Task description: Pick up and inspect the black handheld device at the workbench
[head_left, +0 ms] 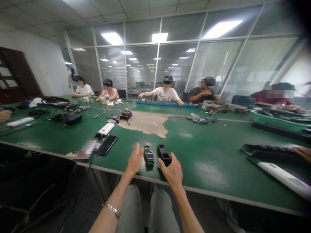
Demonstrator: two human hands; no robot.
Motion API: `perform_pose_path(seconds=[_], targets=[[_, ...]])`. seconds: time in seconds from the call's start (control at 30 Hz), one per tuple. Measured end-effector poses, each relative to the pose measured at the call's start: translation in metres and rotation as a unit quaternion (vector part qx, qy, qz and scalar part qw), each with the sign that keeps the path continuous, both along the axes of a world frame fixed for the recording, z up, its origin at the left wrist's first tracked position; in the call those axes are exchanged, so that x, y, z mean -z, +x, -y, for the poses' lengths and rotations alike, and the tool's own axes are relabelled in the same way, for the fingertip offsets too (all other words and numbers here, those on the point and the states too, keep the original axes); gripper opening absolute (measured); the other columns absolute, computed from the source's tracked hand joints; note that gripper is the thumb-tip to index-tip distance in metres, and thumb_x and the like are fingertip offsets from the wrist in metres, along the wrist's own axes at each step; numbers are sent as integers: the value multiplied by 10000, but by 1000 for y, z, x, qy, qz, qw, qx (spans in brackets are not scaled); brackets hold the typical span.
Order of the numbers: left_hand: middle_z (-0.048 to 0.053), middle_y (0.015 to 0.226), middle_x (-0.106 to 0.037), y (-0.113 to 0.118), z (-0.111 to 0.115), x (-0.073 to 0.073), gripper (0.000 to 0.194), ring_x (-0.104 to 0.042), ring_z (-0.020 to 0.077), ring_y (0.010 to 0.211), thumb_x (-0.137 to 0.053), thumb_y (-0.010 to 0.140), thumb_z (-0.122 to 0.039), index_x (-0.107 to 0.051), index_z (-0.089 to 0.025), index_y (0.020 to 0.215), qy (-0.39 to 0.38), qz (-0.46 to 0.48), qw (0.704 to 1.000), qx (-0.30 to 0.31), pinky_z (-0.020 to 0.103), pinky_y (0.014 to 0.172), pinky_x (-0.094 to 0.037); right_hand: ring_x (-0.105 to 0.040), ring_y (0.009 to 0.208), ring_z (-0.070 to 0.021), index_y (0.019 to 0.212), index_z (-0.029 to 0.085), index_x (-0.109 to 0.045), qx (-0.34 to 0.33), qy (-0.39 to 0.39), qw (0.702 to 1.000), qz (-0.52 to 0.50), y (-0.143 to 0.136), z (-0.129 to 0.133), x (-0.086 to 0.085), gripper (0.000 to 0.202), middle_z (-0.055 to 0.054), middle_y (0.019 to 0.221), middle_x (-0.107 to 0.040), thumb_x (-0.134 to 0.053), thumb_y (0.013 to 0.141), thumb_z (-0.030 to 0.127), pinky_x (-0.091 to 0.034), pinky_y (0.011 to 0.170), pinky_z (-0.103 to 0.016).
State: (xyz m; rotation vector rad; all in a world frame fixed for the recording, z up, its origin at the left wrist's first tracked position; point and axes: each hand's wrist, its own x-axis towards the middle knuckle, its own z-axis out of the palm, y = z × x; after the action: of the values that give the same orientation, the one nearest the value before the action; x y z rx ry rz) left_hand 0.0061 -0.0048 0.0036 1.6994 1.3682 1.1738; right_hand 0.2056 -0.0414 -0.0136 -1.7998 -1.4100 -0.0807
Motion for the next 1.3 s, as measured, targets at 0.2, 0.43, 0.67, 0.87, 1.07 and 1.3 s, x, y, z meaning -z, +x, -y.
perform_pose_path(seconds=[0.2,0.43,0.67,0.87,1.07,1.3], targets=[[105,1539,-247,0,-1,2,776,-223,219,1429,-279,893,-658,-252,-158,1487,1,23,1000,-6,368,1191,-159,-542,1106,-303,1306,49,-480,1,-2,1000,-14,0,1,-1,775,-206,1216,-589,-534,774,610,-406,927,-387],[107,1534,-261,-2,-2,4,765,-226,216,1428,-282,902,-645,-249,-154,1487,11,40,999,-7,381,1191,-169,-580,1012,-280,1179,134,-592,-22,-15,1000,-11,1,4,-3,553,-143,1089,-655,-508,811,538,-422,876,-372],[93,1536,-260,-2,-4,6,757,-222,209,1429,-285,901,-645,-261,-163,1485,3,52,999,-15,374,1194,-168,-621,975,-259,1180,168,-612,-41,17,995,-86,-14,9,-22,576,-116,1065,-678,-503,802,589,-440,830,-341],[83,1537,-257,-4,-2,4,741,-234,211,1426,-292,905,-635,-264,-175,1485,12,62,998,-18,376,1194,-177,-633,972,-251,1134,174,-626,-79,24,993,-90,-44,3,-44,530,-101,1044,-691,-516,807,576,-446,836,-325],[103,1536,-260,-5,-3,5,753,-227,216,1430,-292,907,-633,-250,-156,1488,12,56,998,-13,388,1193,-174,-640,913,-256,1114,170,-634,-53,-13,998,-39,-66,3,-59,507,-119,964,-696,-520,812,561,-444,800,-333],[111,1536,-261,-4,-4,7,748,-233,221,1428,-297,910,-623,-241,-153,1490,18,61,998,-4,391,1192,-180,-640,863,-263,1110,201,-619,-28,-40,999,8,-80,9,-59,468,-99,914,-691,-482,847,563,-421,745,-333]])
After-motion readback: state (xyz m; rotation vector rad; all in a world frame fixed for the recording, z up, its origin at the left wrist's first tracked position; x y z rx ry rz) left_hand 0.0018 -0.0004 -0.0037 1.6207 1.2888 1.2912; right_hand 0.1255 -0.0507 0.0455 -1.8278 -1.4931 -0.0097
